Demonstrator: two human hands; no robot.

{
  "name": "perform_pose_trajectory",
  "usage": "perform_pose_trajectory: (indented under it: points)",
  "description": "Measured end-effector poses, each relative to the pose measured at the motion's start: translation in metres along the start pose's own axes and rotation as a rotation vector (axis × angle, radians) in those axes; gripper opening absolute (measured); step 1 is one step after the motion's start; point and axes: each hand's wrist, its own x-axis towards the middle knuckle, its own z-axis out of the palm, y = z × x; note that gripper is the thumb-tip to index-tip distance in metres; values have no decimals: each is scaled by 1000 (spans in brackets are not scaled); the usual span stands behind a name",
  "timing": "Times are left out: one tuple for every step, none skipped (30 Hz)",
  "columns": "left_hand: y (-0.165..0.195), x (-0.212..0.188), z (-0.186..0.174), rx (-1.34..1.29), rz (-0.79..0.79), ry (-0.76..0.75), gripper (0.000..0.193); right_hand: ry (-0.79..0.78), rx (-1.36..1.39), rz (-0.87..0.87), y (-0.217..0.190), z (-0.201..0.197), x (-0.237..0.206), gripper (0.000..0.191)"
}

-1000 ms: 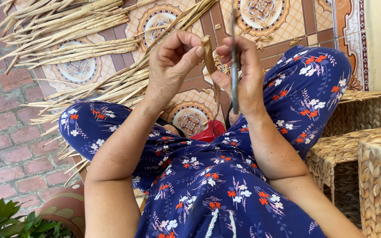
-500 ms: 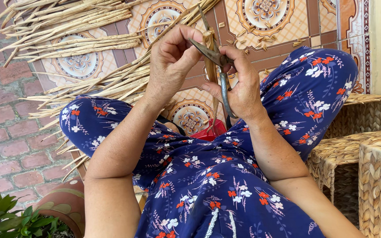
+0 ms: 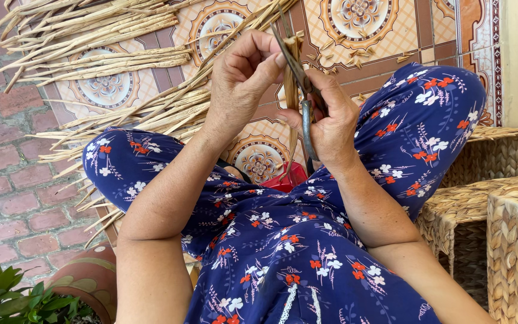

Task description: The person sits cross-legged on a tiled floor and uses shears to trim the ends of numerous thin wooden sticks. They pick up each stick, cut off the tip, and place the trimmed piece back on the pile.

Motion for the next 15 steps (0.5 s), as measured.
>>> perform_pose_trajectory:
  points:
    - [0,1,0,7,-1,0,10,3,16,-6,0,0,-1,66]
    - [-1,1,1,3,-2,-1,10,6,31,-12,0,0,-1,65]
    - [-1,1,1,0,-3,-3,11,11,47,-19,1,0,-1,64]
    - [-1,1,1,-4,-4,-4,11,9,61,-18,1,0,-1,64]
    - [-1,1,0,-6,3,-16,12,6,76,-16,1,0,-1,64]
    - [-1,0,0,-9,10,-27,13,3,90,-14,2,0,-1,64]
    - [-1,0,0,-12,16,-39,13,6,84,0,2,0,-1,64]
    - [-2,0,-1,1,2,-52,14,9,78,15,3,0,-2,64]
    - [-2,1,-2,15,-14,-64,15,11,72,32,4,0,-2,64]
    - [-3,1,-2,27,-30,-76,16,8,72,52,6,0,-4,64]
    - [-4,2,-3,23,-29,-79,15,4,71,72,8,1,-4,64]
    - [-5,4,-3,19,-29,-81,15,0,71,92,10,1,-5,64]
    - [-6,5,-4,14,-30,-82,14,0,92,82,13,2,-5,65]
    - [-8,6,-6,31,-16,-77,13,-2,113,75,16,4,-5,65]
    - [-10,6,-7,49,-6,-68,12,-7,135,70,18,6,-7,65]
